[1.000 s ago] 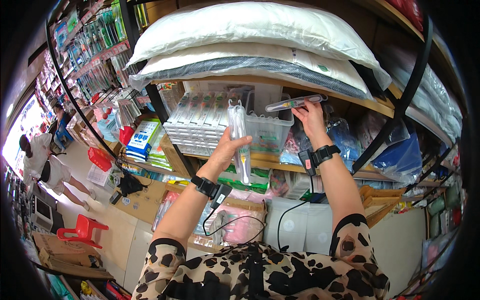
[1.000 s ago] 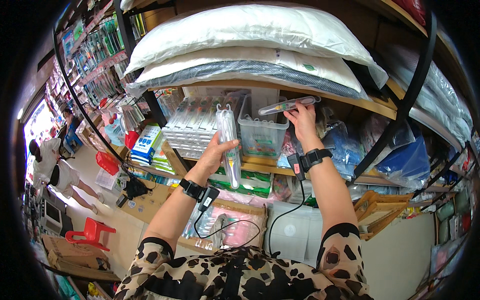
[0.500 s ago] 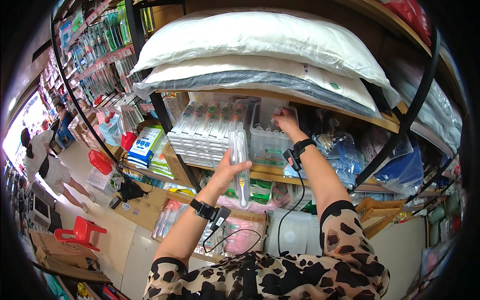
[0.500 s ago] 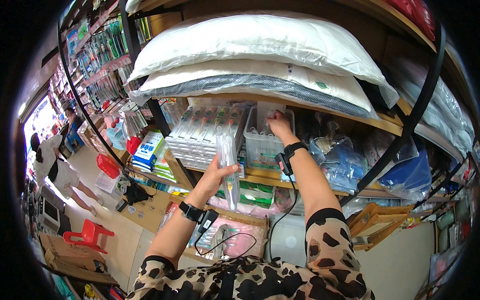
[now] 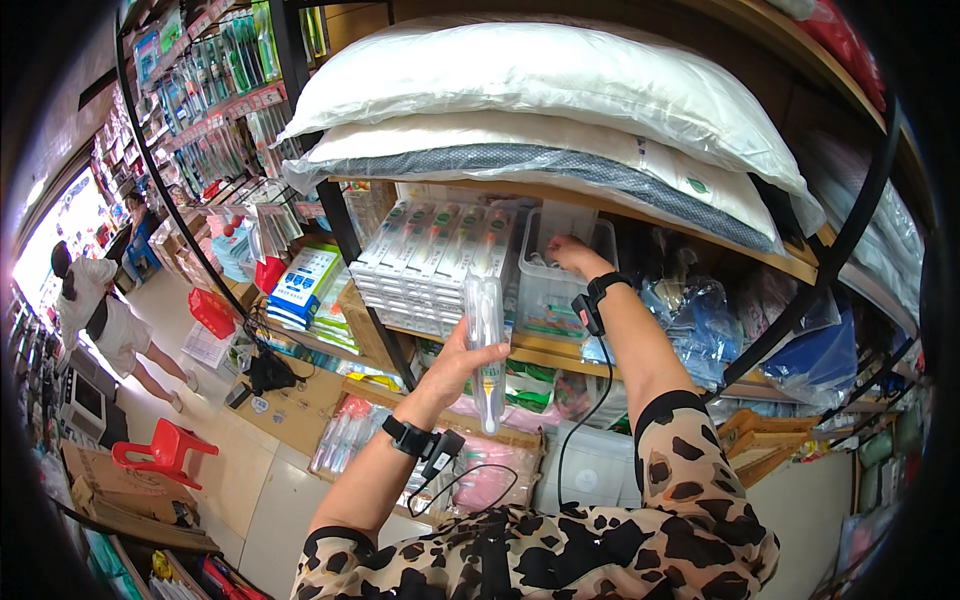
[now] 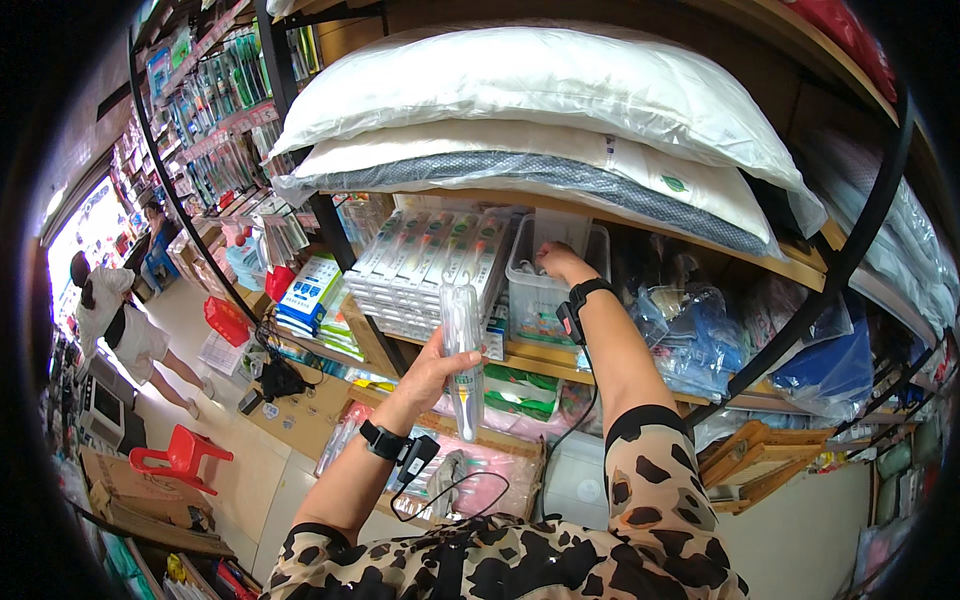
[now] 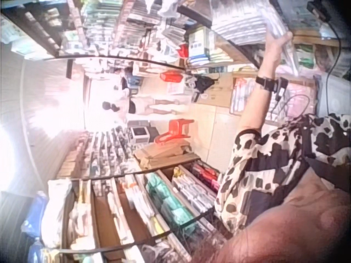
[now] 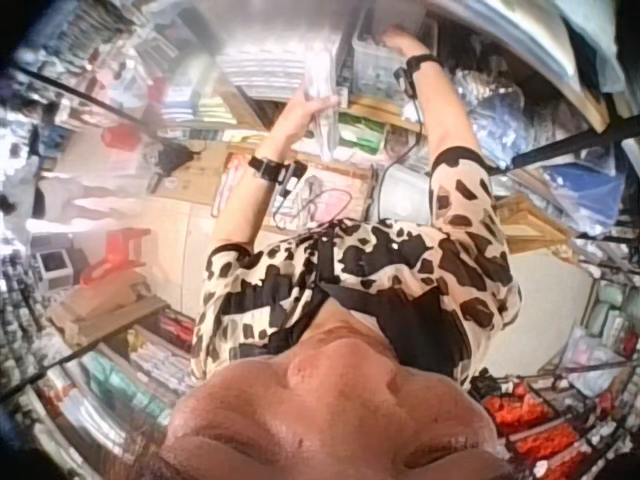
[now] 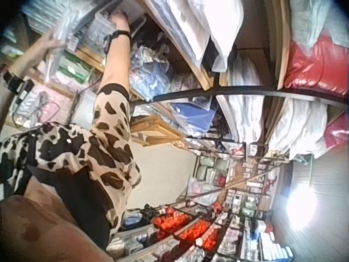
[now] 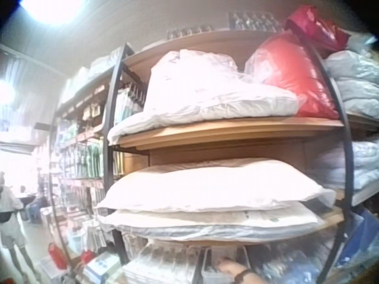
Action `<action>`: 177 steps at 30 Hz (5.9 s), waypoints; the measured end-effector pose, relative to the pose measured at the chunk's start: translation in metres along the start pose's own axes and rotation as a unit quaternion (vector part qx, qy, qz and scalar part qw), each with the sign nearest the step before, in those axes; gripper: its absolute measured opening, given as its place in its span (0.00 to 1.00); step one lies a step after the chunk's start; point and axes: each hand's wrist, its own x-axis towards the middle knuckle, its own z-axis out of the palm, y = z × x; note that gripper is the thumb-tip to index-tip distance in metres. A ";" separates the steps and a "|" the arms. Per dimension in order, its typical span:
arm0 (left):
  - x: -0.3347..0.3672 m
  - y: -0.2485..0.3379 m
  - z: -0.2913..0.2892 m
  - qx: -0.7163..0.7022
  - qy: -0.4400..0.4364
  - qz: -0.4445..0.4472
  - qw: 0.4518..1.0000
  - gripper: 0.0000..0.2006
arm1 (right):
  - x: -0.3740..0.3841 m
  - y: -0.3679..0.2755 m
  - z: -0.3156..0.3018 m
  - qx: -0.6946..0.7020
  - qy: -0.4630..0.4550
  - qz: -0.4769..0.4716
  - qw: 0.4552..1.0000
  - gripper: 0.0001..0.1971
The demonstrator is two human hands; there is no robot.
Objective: The person removes toothbrush packages from a plastic bin on a shelf and places them on a table, uses a cloth to wipe the surface, and then gathers the packages together by hand.
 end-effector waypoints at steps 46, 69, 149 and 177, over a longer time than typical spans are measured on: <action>0.019 0.009 0.006 0.059 -0.016 0.013 0.998 0.31 | -0.119 -0.108 -0.040 0.482 -0.138 -0.023 0.865 0.15; 0.056 -0.009 0.029 0.016 -0.045 -0.049 0.998 0.20 | -0.174 -0.081 -0.062 0.547 -0.133 -0.005 0.826 0.12; 0.045 -0.011 0.023 0.021 -0.053 -0.034 0.998 0.16 | -0.164 -0.101 -0.044 0.461 -0.177 -0.043 0.869 0.15; 0.047 -0.008 0.016 -0.010 0.001 -0.072 0.997 0.13 | -0.025 0.005 -0.042 0.254 0.246 -0.012 0.935 0.14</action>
